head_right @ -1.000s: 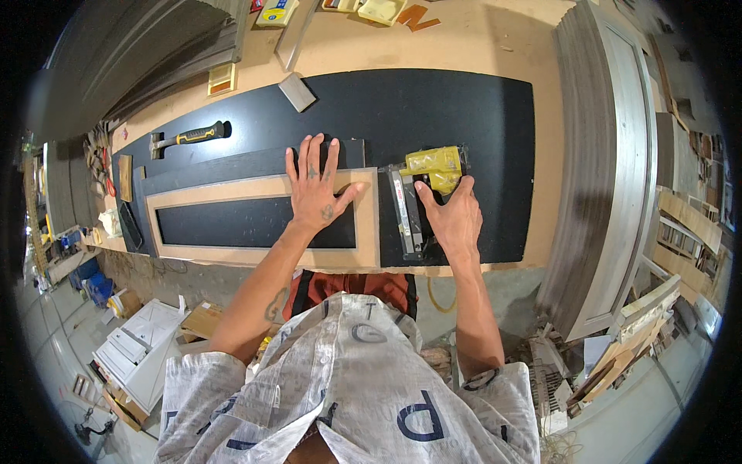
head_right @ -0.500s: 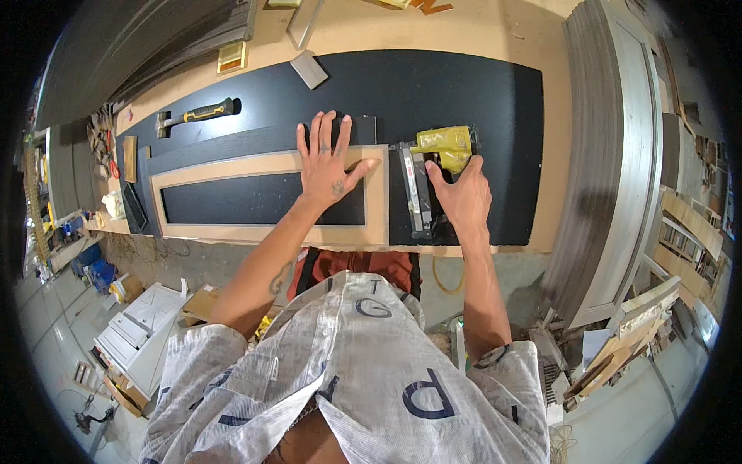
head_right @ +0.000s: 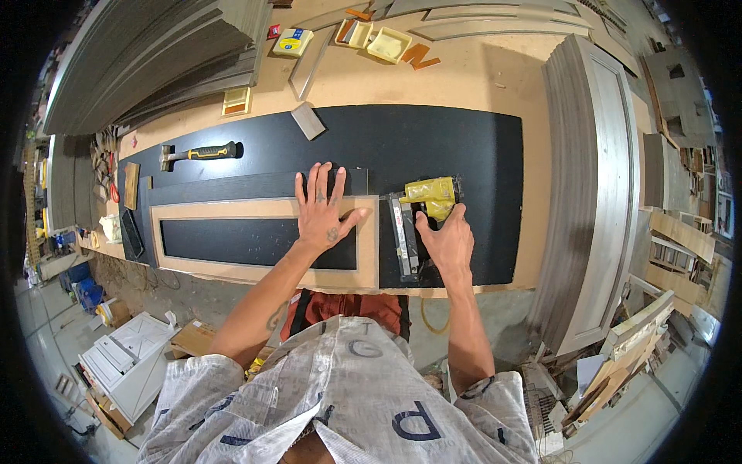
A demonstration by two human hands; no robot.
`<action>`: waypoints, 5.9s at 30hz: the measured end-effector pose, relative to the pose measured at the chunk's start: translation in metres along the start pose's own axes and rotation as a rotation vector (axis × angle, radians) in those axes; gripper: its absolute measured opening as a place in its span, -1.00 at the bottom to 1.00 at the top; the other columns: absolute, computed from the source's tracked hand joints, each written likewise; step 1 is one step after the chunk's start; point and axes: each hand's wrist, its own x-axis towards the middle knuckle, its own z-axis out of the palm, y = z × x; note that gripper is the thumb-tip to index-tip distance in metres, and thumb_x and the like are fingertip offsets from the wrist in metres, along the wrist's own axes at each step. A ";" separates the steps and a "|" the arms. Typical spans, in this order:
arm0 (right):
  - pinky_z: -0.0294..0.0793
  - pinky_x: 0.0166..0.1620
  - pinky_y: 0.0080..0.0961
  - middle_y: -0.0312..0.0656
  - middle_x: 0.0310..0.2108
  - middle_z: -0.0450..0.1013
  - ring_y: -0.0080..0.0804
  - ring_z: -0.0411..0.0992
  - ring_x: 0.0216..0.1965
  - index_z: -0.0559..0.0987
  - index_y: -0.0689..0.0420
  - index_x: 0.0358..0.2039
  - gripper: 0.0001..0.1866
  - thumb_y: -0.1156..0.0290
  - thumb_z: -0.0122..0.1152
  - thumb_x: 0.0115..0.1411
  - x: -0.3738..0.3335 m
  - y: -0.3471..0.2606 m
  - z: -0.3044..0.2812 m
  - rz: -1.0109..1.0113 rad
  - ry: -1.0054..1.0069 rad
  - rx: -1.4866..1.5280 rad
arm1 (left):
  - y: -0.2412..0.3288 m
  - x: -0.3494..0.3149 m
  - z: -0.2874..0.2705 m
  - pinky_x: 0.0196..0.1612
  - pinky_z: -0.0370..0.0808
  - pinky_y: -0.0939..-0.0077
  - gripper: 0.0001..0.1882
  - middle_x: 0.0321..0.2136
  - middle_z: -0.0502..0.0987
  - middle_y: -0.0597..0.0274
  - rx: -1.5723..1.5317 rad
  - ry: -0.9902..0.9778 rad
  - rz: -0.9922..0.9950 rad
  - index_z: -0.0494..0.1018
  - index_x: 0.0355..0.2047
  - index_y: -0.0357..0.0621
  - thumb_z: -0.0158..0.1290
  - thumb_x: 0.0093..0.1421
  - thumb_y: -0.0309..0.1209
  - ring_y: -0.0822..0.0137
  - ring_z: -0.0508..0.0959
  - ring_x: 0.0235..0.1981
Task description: The recorder uses a nail gun and wooden boards to assemble and finish a part of furniture, likely a cabinet door or panel.
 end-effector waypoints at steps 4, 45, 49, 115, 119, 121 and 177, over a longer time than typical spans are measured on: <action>0.54 -0.25 -0.01 0.31 -0.46 0.51 0.30 0.54 -0.34 0.34 0.34 -0.30 -0.40 0.00 0.34 0.10 0.007 0.001 -0.001 -0.021 0.015 0.023 | 0.002 0.002 -0.001 0.35 -0.21 -0.35 -0.09 0.28 0.12 -0.17 0.003 0.021 0.009 0.10 0.35 -0.18 0.02 0.20 0.19 -0.16 0.04 0.36; 0.41 -0.44 -0.49 -0.26 -0.55 0.44 -0.48 0.43 -0.50 0.53 0.14 -0.32 -0.71 0.19 0.36 0.14 -0.467 -0.076 0.223 0.591 0.628 1.161 | -0.477 -0.270 -0.219 0.46 -0.13 0.09 -0.17 0.35 0.16 -0.08 -0.068 -0.052 0.211 0.18 0.31 -0.34 -0.05 0.30 0.12 0.05 0.08 0.42; 0.41 -0.50 -0.41 -0.21 -0.56 0.47 -0.33 0.41 -0.61 0.46 0.18 -0.14 -0.61 0.39 0.39 0.06 -0.508 -0.144 0.311 0.487 0.638 0.801 | -0.491 -0.277 -0.211 0.48 -0.21 0.12 -0.05 0.40 0.05 -0.12 -0.053 -0.153 0.371 0.12 0.32 -0.43 -0.12 0.27 0.24 0.06 -0.03 0.45; 0.47 -0.32 -0.40 -0.20 -0.34 0.55 -0.27 0.54 -0.41 0.64 0.11 -0.20 -0.49 0.01 0.51 -0.03 -0.467 -0.496 0.578 0.101 0.559 1.087 | -0.509 -0.213 -0.198 0.41 -0.01 -0.02 -0.48 0.26 0.39 0.25 -0.114 -0.473 1.055 0.54 0.12 0.26 0.22 0.15 0.00 0.11 0.28 0.34; 0.47 -0.35 -0.43 -0.21 -0.36 0.54 -0.29 0.53 -0.44 0.64 0.11 -0.21 -0.51 0.04 0.52 -0.04 -0.461 -0.493 0.573 0.043 0.691 0.976 | -0.504 -0.212 -0.200 0.40 0.00 -0.02 -0.47 0.26 0.40 0.22 -0.100 -0.469 1.072 0.53 0.14 0.22 0.21 0.16 -0.01 0.09 0.29 0.34; 0.47 -0.35 -0.44 -0.20 -0.37 0.54 -0.30 0.53 -0.46 0.63 0.12 -0.21 -0.54 0.09 0.53 -0.03 -0.458 -0.490 0.579 -0.002 0.654 1.121 | -0.508 -0.212 -0.196 0.40 0.01 -0.03 -0.47 0.26 0.40 0.22 -0.100 -0.464 1.075 0.53 0.14 0.23 0.20 0.16 -0.01 0.09 0.29 0.34; 0.43 -0.04 -0.54 -0.25 -0.18 0.53 -0.52 0.46 -0.15 0.51 0.24 -0.04 -0.56 0.47 0.45 0.07 -0.548 -0.499 0.546 0.572 0.560 1.398 | -0.506 -0.214 -0.219 0.42 -0.01 0.03 -0.47 0.40 0.10 0.02 -0.035 -0.446 1.040 0.39 0.26 0.14 0.00 0.32 -0.03 -0.02 0.09 0.42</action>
